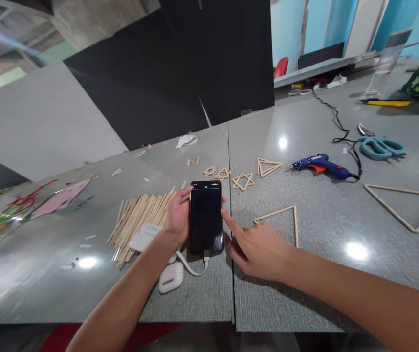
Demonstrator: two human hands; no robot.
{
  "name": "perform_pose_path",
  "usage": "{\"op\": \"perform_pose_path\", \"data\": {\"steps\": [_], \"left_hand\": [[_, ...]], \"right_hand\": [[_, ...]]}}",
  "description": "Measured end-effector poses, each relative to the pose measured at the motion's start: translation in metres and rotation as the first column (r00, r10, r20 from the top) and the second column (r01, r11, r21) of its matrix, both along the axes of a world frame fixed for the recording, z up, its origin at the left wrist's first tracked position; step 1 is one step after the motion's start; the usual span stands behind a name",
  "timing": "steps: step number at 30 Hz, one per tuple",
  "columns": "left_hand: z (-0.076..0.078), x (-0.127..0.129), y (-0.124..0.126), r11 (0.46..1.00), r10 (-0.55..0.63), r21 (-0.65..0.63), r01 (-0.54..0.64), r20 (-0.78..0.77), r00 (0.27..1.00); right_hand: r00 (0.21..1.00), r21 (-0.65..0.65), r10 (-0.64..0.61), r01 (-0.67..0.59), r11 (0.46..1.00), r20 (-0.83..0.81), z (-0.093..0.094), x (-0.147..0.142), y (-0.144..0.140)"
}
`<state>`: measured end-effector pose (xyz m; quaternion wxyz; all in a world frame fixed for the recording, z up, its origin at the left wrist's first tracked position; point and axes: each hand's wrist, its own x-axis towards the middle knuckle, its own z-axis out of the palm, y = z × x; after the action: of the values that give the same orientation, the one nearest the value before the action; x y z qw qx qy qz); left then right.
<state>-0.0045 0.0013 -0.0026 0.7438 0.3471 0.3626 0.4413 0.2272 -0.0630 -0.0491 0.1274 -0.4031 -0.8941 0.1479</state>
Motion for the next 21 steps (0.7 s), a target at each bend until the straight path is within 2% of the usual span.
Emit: {"op": "perform_pose_path", "data": {"steps": [21], "left_hand": [[0.0022,0.0019,-0.0008,0.999,0.042,0.001,-0.042,-0.031,0.999]], "right_hand": [[1.000,0.016,0.011,-0.010,1.000,-0.029,-0.0039,0.0020,0.0004]]}}
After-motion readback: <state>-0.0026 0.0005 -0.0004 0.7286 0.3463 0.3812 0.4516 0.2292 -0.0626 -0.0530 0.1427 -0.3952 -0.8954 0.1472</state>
